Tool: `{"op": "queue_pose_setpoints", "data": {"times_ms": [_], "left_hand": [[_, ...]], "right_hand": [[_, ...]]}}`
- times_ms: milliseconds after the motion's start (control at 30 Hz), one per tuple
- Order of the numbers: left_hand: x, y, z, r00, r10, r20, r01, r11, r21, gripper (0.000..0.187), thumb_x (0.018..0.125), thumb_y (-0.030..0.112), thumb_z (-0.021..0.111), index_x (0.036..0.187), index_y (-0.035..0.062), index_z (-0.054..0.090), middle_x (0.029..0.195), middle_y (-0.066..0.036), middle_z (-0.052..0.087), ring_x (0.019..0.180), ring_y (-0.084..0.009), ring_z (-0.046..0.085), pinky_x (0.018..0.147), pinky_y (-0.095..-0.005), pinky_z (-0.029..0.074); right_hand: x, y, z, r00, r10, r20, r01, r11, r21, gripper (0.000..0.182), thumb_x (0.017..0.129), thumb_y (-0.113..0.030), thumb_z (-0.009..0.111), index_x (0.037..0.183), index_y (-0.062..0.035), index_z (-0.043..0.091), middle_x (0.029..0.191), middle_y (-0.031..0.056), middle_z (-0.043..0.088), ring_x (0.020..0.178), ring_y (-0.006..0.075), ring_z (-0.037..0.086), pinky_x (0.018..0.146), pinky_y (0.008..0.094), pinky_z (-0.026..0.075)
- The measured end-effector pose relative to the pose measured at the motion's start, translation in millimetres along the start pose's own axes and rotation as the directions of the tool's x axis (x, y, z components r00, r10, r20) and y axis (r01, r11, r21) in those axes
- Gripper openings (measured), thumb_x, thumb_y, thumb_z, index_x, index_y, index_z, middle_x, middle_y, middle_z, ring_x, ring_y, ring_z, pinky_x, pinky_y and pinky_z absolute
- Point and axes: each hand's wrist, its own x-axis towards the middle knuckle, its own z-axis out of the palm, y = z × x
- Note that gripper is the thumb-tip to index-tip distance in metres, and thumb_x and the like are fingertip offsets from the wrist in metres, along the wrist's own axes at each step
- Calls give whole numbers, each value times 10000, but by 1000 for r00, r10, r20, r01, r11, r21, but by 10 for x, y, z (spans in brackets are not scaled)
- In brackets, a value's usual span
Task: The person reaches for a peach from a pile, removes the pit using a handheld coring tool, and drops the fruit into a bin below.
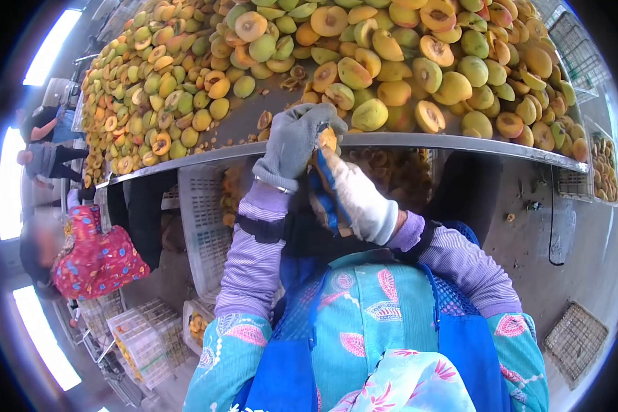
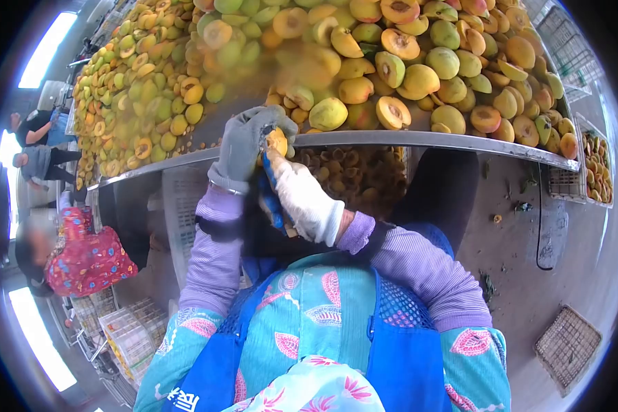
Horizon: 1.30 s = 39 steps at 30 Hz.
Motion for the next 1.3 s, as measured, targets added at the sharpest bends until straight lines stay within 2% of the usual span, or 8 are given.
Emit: {"op": "queue_pose_setpoints", "data": {"times_ms": [300, 400, 533, 667, 733, 900, 1200, 1300], "left_hand": [[149, -11, -55, 986, 69, 149, -88, 989, 120, 251, 937, 188, 561, 938, -37, 672, 826, -97, 682, 719, -154, 627, 682, -273, 506], [197, -198, -146, 800, 579, 156, -595, 733, 330, 290, 959, 219, 520, 981, -50, 624, 888, -133, 664, 723, -203, 629, 681, -300, 516], [26, -11, -108, 949, 185, 255, -118, 960, -255, 259, 927, 240, 533, 865, 12, 639, 791, -122, 663, 700, -223, 633, 661, -329, 522], [-22, 106, -225, 613, 566, 551, -674, 12, 738, 153, 771, 160, 580, 853, 145, 708, 842, -40, 690, 811, -252, 650, 737, -360, 527], [-46, 112, -195, 919, 318, 232, -389, 827, 406, 159, 810, 141, 549, 864, 150, 698, 869, -54, 665, 871, -242, 629, 825, -351, 497], [-104, -5, -105, 797, 587, 142, -595, 720, 359, 144, 857, 104, 529, 852, 38, 658, 802, -49, 632, 775, -168, 622, 697, -271, 479], [-414, 76, 37, 988, -106, -111, 7, 754, -657, 344, 951, 360, 545, 1007, 25, 598, 844, -85, 633, 766, -173, 630, 688, -281, 517], [-652, 67, -237, 769, 389, -507, -402, 911, 89, 317, 964, 337, 527, 1020, 34, 603, 825, -74, 645, 699, -179, 634, 656, -286, 544]], "right_hand": [[30, -97, -51, 933, -72, 354, -81, 913, 400, 430, 968, -544, 451, 865, -128, 490, 547, -21, 410, 403, 102, 375, 411, 267, 323], [40, -131, -40, 923, -88, 375, -88, 899, 429, 420, 974, -531, 449, 860, -129, 488, 550, -17, 419, 399, 108, 367, 407, 269, 313], [29, -105, -104, 903, -8, 429, -147, 934, 326, 419, 971, -529, 458, 825, -137, 478, 529, -14, 408, 399, 125, 383, 394, 286, 316], [-110, -297, -71, 950, 149, 276, -146, 989, -33, 476, 985, -516, 420, 679, -152, 454, 476, 21, 401, 377, 182, 413, 371, 309, 321], [-69, -209, 64, 983, 84, 164, -110, 982, 155, 539, 983, -559, 357, 635, -156, 443, 453, 23, 371, 362, 191, 376, 379, 322, 304], [54, -105, -140, 965, 57, 257, -48, 998, -43, 428, 961, -552, 443, 803, -160, 512, 547, -3, 444, 408, 175, 423, 410, 310, 360], [-148, -70, 55, 901, 129, 413, -266, 918, 293, 478, 945, -585, 442, 781, -143, 527, 489, -25, 401, 386, 151, 388, 419, 332, 335], [-271, -124, 94, 915, 131, 382, -237, 940, 245, 462, 953, -562, 447, 783, -138, 513, 483, -10, 394, 382, 153, 381, 397, 318, 307]]}}
